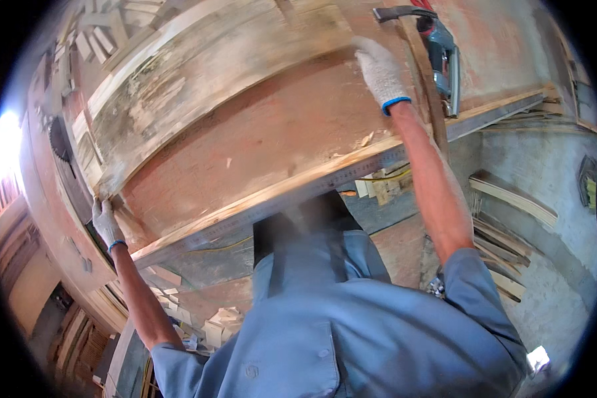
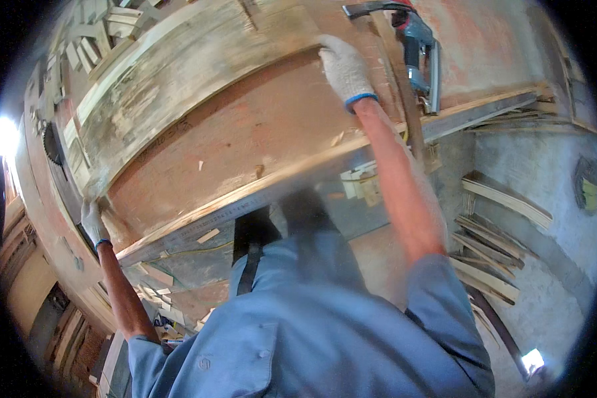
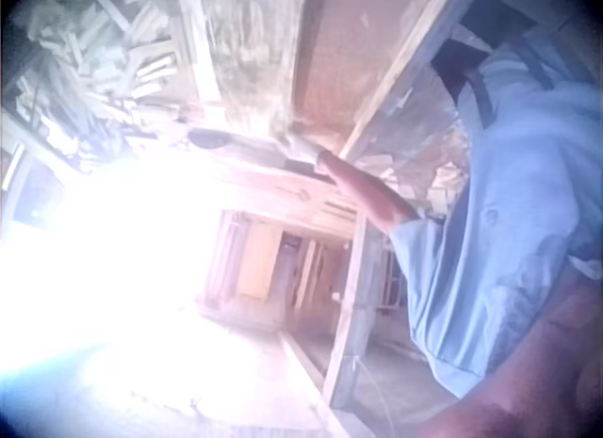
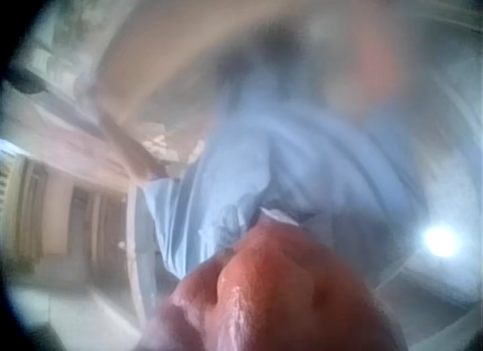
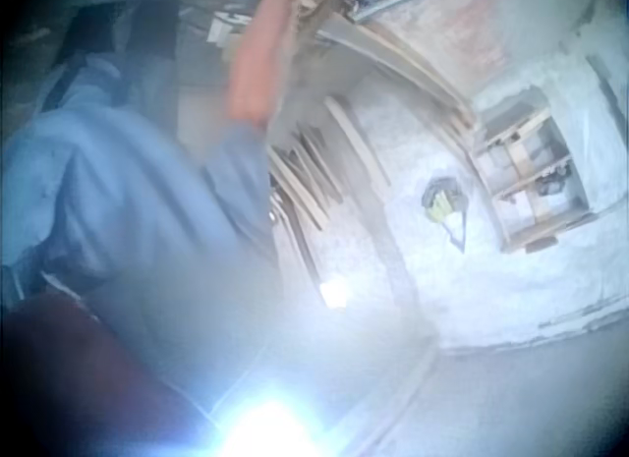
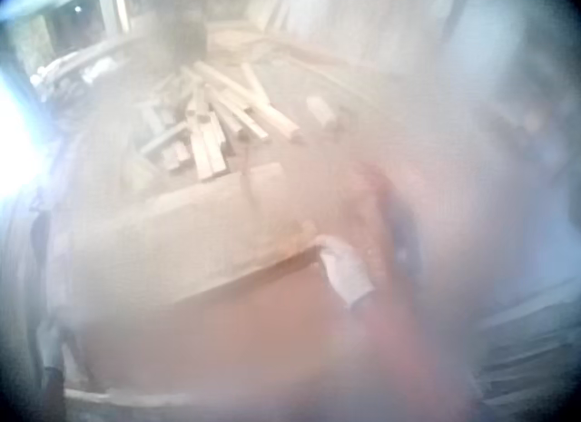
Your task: The person assembles wooden frames by placing small wooden pieces into rectangular cutouts on a larger board, then securing them with a pneumatic nail gun. The person repeatedly picks up pieces, aligns them, and nails them in place.
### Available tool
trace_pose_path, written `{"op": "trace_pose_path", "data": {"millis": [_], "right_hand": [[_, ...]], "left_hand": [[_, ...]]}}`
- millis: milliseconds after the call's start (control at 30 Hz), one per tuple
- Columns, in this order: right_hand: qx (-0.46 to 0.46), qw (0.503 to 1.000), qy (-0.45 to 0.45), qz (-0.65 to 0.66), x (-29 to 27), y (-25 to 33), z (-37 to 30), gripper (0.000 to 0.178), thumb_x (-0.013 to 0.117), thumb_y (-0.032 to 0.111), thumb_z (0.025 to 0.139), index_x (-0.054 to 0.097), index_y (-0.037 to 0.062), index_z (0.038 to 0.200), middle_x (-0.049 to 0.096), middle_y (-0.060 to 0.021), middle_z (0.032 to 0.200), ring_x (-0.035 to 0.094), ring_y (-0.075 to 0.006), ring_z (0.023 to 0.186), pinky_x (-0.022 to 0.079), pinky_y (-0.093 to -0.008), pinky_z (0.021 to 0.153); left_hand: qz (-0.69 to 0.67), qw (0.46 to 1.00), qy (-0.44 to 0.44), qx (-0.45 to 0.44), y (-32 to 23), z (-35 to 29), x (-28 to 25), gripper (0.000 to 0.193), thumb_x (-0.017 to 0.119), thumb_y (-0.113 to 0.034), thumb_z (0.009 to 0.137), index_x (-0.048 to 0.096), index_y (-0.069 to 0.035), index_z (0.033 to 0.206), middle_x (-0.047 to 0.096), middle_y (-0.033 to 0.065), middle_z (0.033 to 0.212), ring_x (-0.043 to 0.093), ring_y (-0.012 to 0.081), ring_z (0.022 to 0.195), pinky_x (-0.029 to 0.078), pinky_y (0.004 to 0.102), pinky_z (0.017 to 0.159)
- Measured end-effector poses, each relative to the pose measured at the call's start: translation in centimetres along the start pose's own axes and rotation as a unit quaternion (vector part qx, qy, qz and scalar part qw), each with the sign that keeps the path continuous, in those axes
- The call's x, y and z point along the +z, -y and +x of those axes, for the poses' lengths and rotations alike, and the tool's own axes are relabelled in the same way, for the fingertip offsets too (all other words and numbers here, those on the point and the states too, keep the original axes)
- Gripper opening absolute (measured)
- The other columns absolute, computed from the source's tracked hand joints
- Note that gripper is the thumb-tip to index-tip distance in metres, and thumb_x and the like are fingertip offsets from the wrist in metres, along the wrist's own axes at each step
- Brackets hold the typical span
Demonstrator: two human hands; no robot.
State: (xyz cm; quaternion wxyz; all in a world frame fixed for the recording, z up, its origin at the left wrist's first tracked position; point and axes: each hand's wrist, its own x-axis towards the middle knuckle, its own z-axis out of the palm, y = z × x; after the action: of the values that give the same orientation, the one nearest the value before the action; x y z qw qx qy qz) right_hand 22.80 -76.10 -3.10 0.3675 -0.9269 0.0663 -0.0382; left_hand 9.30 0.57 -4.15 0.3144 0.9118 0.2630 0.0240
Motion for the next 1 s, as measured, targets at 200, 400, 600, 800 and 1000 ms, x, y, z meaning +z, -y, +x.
{"op": "trace_pose_path", "data": {"millis": [200, 400, 600, 800, 1000], "right_hand": [[-0.116, 0.976, -0.017, -0.186, 0.3, -2.0, 0.0, 0.033, 0.064, 0.019, 0.099, 0.067, 0.0061, 0.130, 0.069, -0.0168, 0.131, 0.064, -0.0360, 0.123, 0.050, -0.0439, 0.108], [-0.034, 0.979, 0.003, -0.200, 0.1, -2.4, 0.9, 0.040, 0.058, 0.026, 0.103, 0.064, 0.0107, 0.140, 0.068, -0.0160, 0.137, 0.063, -0.0334, 0.127, 0.048, -0.0399, 0.106], [-0.046, 0.983, 0.013, -0.177, -0.2, -5.6, 2.2, 0.042, 0.055, 0.027, 0.105, 0.062, 0.0085, 0.142, 0.066, -0.0137, 0.141, 0.060, -0.0291, 0.133, 0.043, -0.0367, 0.112], [-0.054, 0.984, 0.025, -0.170, -0.2, -6.2, 2.7, 0.042, 0.055, 0.024, 0.106, 0.061, 0.0041, 0.142, 0.065, -0.0129, 0.144, 0.058, -0.0260, 0.136, 0.040, -0.0344, 0.115], [-0.071, 0.965, 0.007, -0.254, 0.2, -5.2, 2.0, 0.039, 0.059, 0.024, 0.103, 0.065, 0.0047, 0.137, 0.068, -0.0135, 0.137, 0.062, -0.0290, 0.129, 0.045, -0.0382, 0.112]], "left_hand": [[0.087, 0.990, -0.007, 0.107, -2.3, -1.1, 1.0, 0.046, 0.064, -0.019, 0.101, 0.060, 0.006, 0.139, 0.065, 0.0209, 0.139, 0.061, 0.0307, 0.128, 0.045, 0.0403, 0.112], [0.038, 0.990, -0.088, 0.103, -2.9, -2.3, 1.8, 0.049, 0.071, -0.022, 0.092, 0.062, 0.005, 0.133, 0.067, 0.0295, 0.124, 0.065, 0.0437, 0.115, 0.050, 0.0462, 0.100], [0.113, 0.980, -0.105, 0.129, -3.2, -2.8, 1.6, 0.047, 0.070, -0.023, 0.094, 0.062, 0.005, 0.131, 0.066, 0.0290, 0.121, 0.063, 0.0455, 0.114, 0.049, 0.0497, 0.099], [0.144, 0.973, -0.140, 0.115, -2.7, -3.2, 2.2, 0.048, 0.070, -0.026, 0.095, 0.064, 0.004, 0.132, 0.068, 0.0272, 0.122, 0.065, 0.0427, 0.115, 0.050, 0.0479, 0.099], [0.122, 0.980, -0.105, 0.113, -3.6, -2.8, 2.0, 0.045, 0.066, -0.026, 0.097, 0.062, 0.002, 0.132, 0.065, 0.0303, 0.124, 0.062, 0.0471, 0.116, 0.049, 0.0519, 0.099]]}}
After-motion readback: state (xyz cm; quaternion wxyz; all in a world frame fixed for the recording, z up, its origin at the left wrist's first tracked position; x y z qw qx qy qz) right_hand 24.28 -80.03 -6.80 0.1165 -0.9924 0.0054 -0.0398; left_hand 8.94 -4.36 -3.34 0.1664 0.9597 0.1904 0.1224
